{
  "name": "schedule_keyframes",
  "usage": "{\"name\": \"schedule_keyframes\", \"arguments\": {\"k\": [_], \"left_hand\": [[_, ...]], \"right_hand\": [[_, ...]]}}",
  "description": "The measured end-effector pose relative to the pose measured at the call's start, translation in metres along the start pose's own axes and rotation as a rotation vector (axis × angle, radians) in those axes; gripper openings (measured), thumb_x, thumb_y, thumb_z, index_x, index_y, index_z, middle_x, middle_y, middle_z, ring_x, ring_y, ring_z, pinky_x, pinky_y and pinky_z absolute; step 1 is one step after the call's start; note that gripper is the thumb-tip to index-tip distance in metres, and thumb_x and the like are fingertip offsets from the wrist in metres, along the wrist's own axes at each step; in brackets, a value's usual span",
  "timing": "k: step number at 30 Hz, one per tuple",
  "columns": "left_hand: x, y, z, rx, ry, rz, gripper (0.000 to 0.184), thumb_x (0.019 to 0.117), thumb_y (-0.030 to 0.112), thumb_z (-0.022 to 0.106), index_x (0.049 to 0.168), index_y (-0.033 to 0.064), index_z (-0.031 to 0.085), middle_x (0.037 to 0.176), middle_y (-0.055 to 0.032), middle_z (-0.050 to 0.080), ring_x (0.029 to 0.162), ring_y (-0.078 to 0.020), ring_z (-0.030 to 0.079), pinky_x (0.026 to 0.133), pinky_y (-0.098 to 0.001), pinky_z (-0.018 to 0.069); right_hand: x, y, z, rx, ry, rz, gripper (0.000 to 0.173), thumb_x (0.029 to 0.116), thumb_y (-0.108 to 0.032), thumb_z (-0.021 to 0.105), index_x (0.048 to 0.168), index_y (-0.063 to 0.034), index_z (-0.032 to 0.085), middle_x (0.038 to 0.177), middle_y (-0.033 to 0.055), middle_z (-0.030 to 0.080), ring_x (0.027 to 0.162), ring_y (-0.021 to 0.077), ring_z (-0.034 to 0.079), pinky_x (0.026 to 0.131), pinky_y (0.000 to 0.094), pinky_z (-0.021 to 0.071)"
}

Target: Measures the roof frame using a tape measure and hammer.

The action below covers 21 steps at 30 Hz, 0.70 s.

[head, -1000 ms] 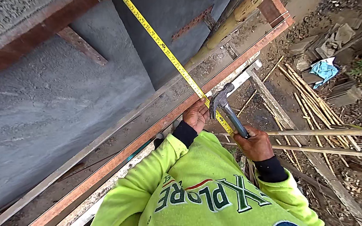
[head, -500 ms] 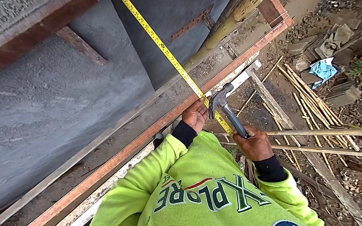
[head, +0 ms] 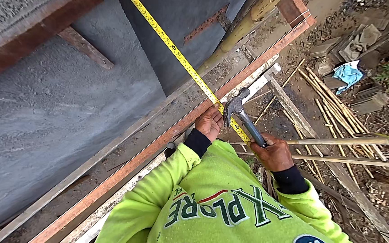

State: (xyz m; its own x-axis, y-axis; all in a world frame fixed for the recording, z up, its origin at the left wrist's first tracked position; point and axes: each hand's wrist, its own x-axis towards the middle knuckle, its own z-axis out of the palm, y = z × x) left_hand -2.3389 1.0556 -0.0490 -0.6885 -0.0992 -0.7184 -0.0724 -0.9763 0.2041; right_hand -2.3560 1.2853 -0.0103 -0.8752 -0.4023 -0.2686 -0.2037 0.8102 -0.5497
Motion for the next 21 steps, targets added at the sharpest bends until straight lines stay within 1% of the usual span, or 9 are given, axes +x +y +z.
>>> {"name": "schedule_keyframes", "arguments": {"k": [3, 5, 12, 14, 17, 21], "left_hand": [[0.0003, -0.0001, -0.0003, 0.001, -0.005, 0.004, 0.017, 0.102, 0.015, 0.061, 0.117, 0.0072, 0.063, 0.113, -0.0094, 0.071, 0.101, -0.0184, 0.07, 0.092, -0.0356, 0.0572], [0.0003, -0.0006, -0.0005, 0.005, -0.004, 0.011, 0.017, 0.1016, 0.015, 0.061, 0.117, 0.0071, 0.063, 0.112, -0.0095, 0.072, 0.1, -0.0183, 0.071, 0.091, -0.0353, 0.0576], [-0.0006, 0.0002, 0.0005, 0.013, 0.004, 0.002, 0.018, 0.1021, 0.016, 0.061, 0.118, 0.0076, 0.063, 0.113, -0.0086, 0.071, 0.099, -0.0178, 0.07, 0.092, -0.0351, 0.0569], [-0.0004, 0.0002, 0.0005, 0.016, 0.006, 0.001, 0.019, 0.1019, 0.016, 0.062, 0.119, 0.0077, 0.063, 0.113, -0.0084, 0.071, 0.098, -0.0175, 0.07, 0.092, -0.0349, 0.0569], [0.0, -0.0005, -0.0003, 0.029, -0.006, 0.011, 0.018, 0.1024, 0.017, 0.061, 0.117, 0.0074, 0.064, 0.11, -0.0082, 0.071, 0.096, -0.0171, 0.07, 0.09, -0.0351, 0.0573], [0.0002, -0.0001, -0.0002, 0.011, 0.005, 0.005, 0.018, 0.1019, 0.015, 0.062, 0.119, 0.0077, 0.063, 0.111, -0.009, 0.071, 0.096, -0.0179, 0.071, 0.09, -0.0347, 0.0577]], "right_hand": [[0.0001, -0.0007, -0.0001, 0.003, 0.004, 0.004, 0.024, 0.0883, -0.029, 0.066, 0.096, -0.0087, 0.075, 0.073, 0.004, 0.068, 0.062, 0.0128, 0.06, 0.058, 0.0396, 0.0485], [0.0002, -0.0005, -0.0004, 0.006, 0.001, 0.006, 0.024, 0.0883, -0.03, 0.066, 0.096, -0.0092, 0.075, 0.074, 0.0033, 0.068, 0.063, 0.0122, 0.06, 0.058, 0.0391, 0.0487], [0.0007, 0.0002, 0.0005, 0.012, 0.007, -0.006, 0.022, 0.0885, -0.028, 0.066, 0.096, -0.009, 0.075, 0.074, 0.0035, 0.068, 0.063, 0.0113, 0.06, 0.058, 0.0376, 0.0489], [0.0008, -0.0002, 0.0005, 0.01, 0.009, -0.008, 0.023, 0.0883, -0.029, 0.066, 0.095, -0.0087, 0.075, 0.074, 0.0034, 0.068, 0.062, 0.0113, 0.06, 0.058, 0.0377, 0.0486], [0.001, 0.0013, 0.0011, 0.008, 0.007, -0.014, 0.023, 0.0885, -0.029, 0.065, 0.094, -0.0085, 0.075, 0.074, 0.0042, 0.068, 0.063, 0.012, 0.06, 0.059, 0.0385, 0.0486], [0.0015, 0.0019, 0.0014, 0.01, 0.004, -0.009, 0.023, 0.0884, -0.029, 0.065, 0.095, -0.0091, 0.075, 0.074, 0.0033, 0.068, 0.063, 0.0112, 0.06, 0.059, 0.0374, 0.0488]]}}
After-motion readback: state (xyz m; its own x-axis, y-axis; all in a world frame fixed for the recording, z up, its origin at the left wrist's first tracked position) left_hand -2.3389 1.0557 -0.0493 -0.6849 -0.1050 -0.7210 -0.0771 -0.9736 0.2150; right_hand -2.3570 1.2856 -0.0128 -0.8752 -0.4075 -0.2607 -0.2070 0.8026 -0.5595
